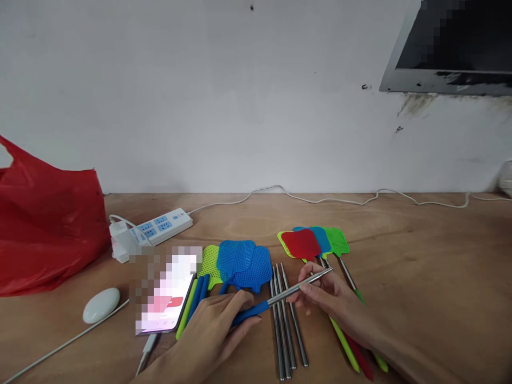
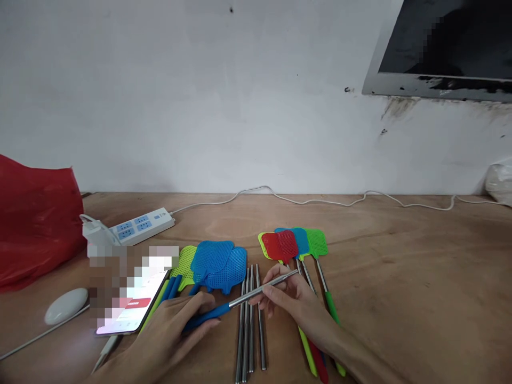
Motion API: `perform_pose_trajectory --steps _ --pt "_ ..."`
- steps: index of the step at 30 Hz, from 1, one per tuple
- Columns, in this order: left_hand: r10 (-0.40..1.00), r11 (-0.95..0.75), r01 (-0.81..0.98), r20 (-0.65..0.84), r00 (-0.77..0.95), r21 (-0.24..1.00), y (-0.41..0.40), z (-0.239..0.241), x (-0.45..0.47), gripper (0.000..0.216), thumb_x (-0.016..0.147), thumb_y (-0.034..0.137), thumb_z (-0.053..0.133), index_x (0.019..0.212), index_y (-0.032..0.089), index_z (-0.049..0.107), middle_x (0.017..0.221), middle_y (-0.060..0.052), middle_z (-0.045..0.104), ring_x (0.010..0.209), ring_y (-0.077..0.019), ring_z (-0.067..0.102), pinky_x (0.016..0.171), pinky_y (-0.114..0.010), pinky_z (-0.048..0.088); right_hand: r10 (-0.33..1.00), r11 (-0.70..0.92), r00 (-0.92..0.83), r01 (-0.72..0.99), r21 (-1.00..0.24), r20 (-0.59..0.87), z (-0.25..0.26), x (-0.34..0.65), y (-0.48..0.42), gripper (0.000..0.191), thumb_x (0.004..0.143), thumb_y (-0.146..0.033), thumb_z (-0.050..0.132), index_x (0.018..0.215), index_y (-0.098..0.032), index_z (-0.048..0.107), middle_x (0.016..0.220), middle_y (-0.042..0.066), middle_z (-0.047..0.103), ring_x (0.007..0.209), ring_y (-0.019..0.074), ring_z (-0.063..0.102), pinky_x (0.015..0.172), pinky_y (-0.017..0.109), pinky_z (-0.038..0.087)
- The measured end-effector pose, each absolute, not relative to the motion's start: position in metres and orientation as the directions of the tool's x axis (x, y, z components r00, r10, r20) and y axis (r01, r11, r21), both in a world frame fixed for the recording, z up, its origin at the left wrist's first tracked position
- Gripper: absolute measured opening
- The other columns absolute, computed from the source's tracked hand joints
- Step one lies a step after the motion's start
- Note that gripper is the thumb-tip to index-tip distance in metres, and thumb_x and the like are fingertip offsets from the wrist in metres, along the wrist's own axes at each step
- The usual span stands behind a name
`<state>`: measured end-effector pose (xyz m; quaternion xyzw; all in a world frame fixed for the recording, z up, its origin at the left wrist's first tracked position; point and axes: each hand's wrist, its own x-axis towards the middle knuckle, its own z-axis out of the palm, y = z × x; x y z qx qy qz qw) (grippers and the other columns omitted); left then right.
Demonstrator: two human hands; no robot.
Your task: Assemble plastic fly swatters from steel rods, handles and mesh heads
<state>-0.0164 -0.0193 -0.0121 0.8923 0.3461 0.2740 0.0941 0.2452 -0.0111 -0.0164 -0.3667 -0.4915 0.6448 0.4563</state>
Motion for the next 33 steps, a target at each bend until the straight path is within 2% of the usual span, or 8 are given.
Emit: perform_pose_trajectory --steps 4,8,13,20,25,30,33 --pt "0.683 -0.730 0.561 0.397 0.613 0.391 -0.020 -0.009 -0.017 0.009 0.104 0.032 0.045 0.102 0.025 0.050 0.089 0.001 0.072 0.074 -0.0188 0.071 0.063 -0.026 0.049 0.962 -0.101 -0.269 -0.186 -0.977 -0.048 -0.018 0.247 -0.010 0.029 0.075 -0.042 0.084 0.085 -0.020 0.068 0.077 0.004 0.076 0.071 0.0175 0.068 0.062 0.028 0.052" --pt "0.712 -0.699 0.575 0.345 0.611 0.425 -0.021 -0.005 -0.018 0.007 0.103 0.030 0.047 0.104 0.025 0.051 0.091 0.001 0.072 0.076 -0.0197 0.071 0.065 -0.028 0.048 0.979 -0.082 -0.200 -0.284 -0.955 -0.024 -0.017 0.248 -0.009 0.029 0.076 -0.046 0.082 0.085 -0.020 0.071 0.074 0.004 0.075 0.069 0.0183 0.068 0.058 0.027 0.050" --pt "0.704 -0.710 0.614 0.332 0.627 0.345 -0.021 -0.006 -0.019 0.014 0.103 0.029 0.043 0.101 0.024 0.056 0.084 0.000 0.072 0.073 -0.0213 0.069 0.063 -0.029 0.045 0.987 -0.048 -0.161 -0.359 -0.932 0.011 -0.015 0.248 -0.008 0.029 0.081 -0.049 0.076 0.085 -0.020 0.075 0.070 0.005 0.074 0.064 0.0169 0.067 0.055 0.025 0.048" --pt "0.695 -0.719 0.657 0.242 0.677 0.225 -0.021 -0.018 -0.019 0.023 0.105 0.028 0.036 0.089 0.022 0.052 0.075 -0.002 0.070 0.066 -0.0238 0.068 0.058 -0.030 0.042 0.963 -0.042 -0.270 -0.210 -0.977 0.017 -0.022 0.249 -0.010 0.026 0.082 -0.045 0.076 0.091 -0.021 0.080 0.078 0.007 0.077 0.070 0.0176 0.068 0.058 0.027 0.053" --pt "0.667 -0.744 0.644 0.253 0.700 0.178 -0.023 -0.025 -0.019 0.035 0.108 0.032 0.023 0.089 0.023 0.050 0.071 -0.002 0.068 0.059 -0.0236 0.066 0.055 -0.031 0.040 0.948 -0.026 -0.317 -0.191 -0.981 0.037 -0.021 0.252 -0.009 0.022 0.083 -0.041 0.077 0.094 -0.023 0.080 0.078 0.005 0.078 0.069 0.0158 0.069 0.060 0.026 0.054" --pt "0.671 -0.741 0.652 0.239 0.702 0.163 -0.024 -0.025 -0.019 0.044 0.109 0.039 0.015 0.098 0.022 0.054 0.071 -0.003 0.069 0.060 -0.0245 0.067 0.056 -0.031 0.043 0.931 -0.008 -0.360 -0.200 -0.980 0.066 -0.018 0.248 -0.010 0.024 0.084 -0.043 0.075 0.092 -0.020 0.079 0.077 0.005 0.077 0.068 0.0150 0.068 0.058 0.024 0.055" --pt "0.681 -0.732 0.650 0.219 0.699 0.205 -0.026 -0.019 -0.016 0.043 0.109 0.039 0.017 0.096 0.022 0.054 0.071 -0.003 0.069 0.060 -0.0246 0.066 0.057 -0.032 0.044 0.935 0.002 -0.345 -0.221 -0.975 0.080 -0.017 0.244 -0.013 0.027 0.088 -0.045 0.070 0.092 -0.019 0.076 0.079 0.006 0.076 0.068 0.0146 0.068 0.059 0.024 0.055"
